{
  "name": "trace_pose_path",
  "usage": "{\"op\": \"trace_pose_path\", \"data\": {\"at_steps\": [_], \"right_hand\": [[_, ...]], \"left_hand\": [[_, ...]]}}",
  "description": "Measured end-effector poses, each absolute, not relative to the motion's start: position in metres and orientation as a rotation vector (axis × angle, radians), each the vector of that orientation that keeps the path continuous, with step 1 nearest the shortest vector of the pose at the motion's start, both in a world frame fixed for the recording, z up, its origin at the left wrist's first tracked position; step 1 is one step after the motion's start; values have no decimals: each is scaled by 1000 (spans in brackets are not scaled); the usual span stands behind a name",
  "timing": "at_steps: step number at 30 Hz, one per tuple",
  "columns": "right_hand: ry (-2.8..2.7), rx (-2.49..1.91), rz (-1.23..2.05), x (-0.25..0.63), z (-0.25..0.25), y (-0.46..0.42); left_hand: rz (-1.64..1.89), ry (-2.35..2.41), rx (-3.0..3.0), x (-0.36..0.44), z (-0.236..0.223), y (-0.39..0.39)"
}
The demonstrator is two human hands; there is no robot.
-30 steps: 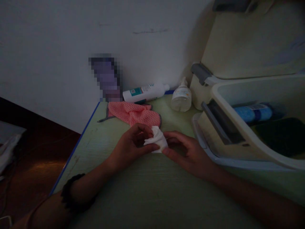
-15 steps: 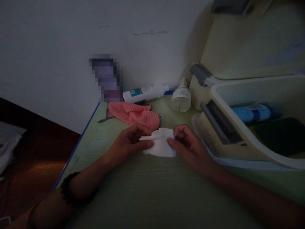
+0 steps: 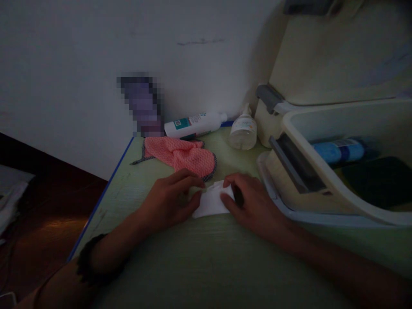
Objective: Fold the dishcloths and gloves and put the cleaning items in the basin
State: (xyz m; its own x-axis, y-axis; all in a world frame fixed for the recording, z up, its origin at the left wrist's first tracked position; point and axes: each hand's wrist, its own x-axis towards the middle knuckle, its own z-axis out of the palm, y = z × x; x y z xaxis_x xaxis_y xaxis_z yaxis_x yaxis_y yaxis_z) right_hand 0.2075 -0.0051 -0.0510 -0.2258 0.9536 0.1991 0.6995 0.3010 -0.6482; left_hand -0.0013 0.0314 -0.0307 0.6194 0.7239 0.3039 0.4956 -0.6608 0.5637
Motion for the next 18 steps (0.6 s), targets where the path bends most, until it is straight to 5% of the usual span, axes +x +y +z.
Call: {"op": "trace_pose_path", "data": {"at_steps": [11,18], "right_hand": [[-2163,-1492,493,209,-51,-6],[-2177,-1455,499,208,-50,-8]], "left_hand": [[392,681,2623,2,-32,34],[493,741,2462,0,-32,35]]}}
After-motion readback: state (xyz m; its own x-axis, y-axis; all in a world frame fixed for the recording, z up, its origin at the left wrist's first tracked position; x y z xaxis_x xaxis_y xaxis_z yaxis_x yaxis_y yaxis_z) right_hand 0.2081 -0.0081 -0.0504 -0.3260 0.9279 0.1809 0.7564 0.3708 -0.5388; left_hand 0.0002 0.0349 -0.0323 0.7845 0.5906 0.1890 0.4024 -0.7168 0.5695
